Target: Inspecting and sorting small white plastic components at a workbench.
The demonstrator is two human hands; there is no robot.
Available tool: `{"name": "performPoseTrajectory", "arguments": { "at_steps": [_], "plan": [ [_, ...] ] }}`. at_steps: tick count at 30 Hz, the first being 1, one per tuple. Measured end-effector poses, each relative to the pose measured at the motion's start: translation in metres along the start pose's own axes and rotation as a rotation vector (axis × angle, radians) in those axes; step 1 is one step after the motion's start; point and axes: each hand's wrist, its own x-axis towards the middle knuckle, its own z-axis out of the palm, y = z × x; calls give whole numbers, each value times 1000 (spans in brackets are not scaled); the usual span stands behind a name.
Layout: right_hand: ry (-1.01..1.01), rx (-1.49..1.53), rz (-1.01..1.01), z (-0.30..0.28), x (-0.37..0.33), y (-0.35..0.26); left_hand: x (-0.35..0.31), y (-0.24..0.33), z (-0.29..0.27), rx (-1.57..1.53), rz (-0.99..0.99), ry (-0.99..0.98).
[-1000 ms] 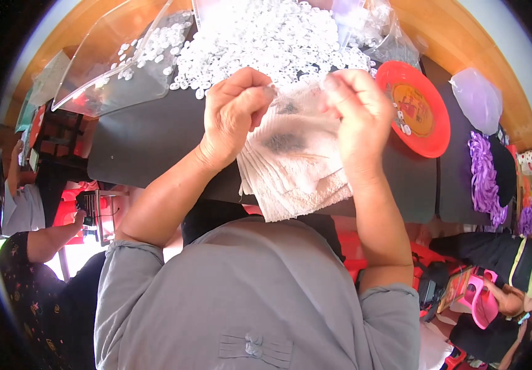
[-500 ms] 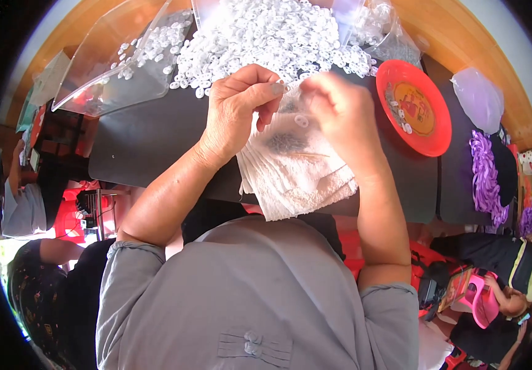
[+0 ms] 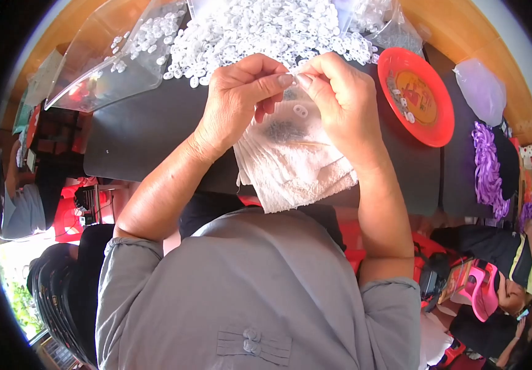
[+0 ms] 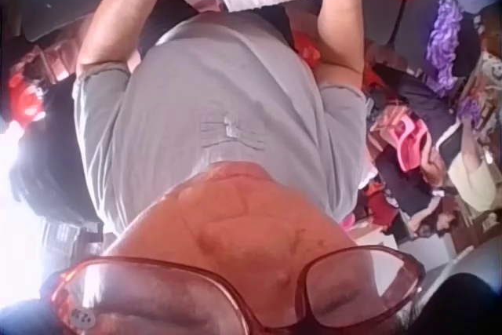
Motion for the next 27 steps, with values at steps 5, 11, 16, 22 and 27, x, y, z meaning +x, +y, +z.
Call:
{"name": "performPoseTrajectory", "arguments": {
  "at_steps": [5,11,16,22,27],
  "plan": [
    [20,-23,-54,5,-1,5,-1,3,-2,22,-28,-34],
    [14,-46,-77,11,-2,12,1,5,-3,34,-116,-70],
    [31,-3,-36,21,-7,12,1,-5,-1,-127,-127,-37],
    [28,71,16,22,-2,14,6,-11,-4,-180,-160,1],
    [-102,-369,125,-2,-1,0,9,-14,-8,-147,-156,36]
  ]
}}
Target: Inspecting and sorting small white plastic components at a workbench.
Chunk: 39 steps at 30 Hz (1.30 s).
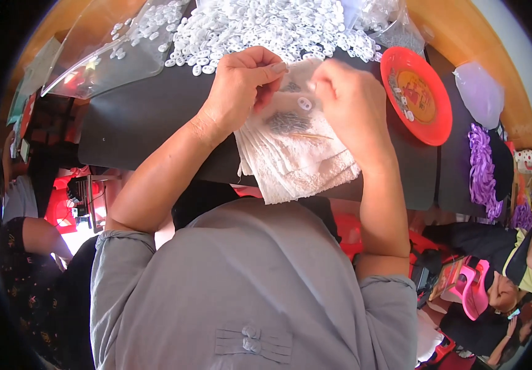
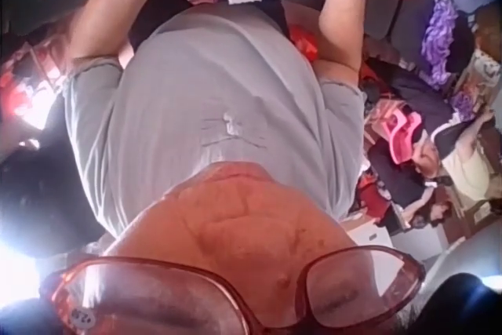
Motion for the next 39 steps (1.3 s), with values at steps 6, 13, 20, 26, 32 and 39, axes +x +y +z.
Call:
{"name": "performPoseTrajectory", "arguments": {
  "at_steps": [6,13,20,26,32,39],
  "plan": [
    [-128,-300,-25,19,-13,-3,-1,-1,1,-88,-9,-19],
    [-138,-295,-58,19,-13,-2,-1,-2,2,-89,11,-24],
    [2,818,363,-2,0,-6,-8,4,6,-92,17,-42],
    [-15,856,375,-4,10,-9,-11,7,10,-118,63,-10],
    [5,903,376,0,13,-11,-14,11,10,-84,95,19],
    [35,848,333,3,13,-12,-15,9,11,34,175,32]
  ]
}}
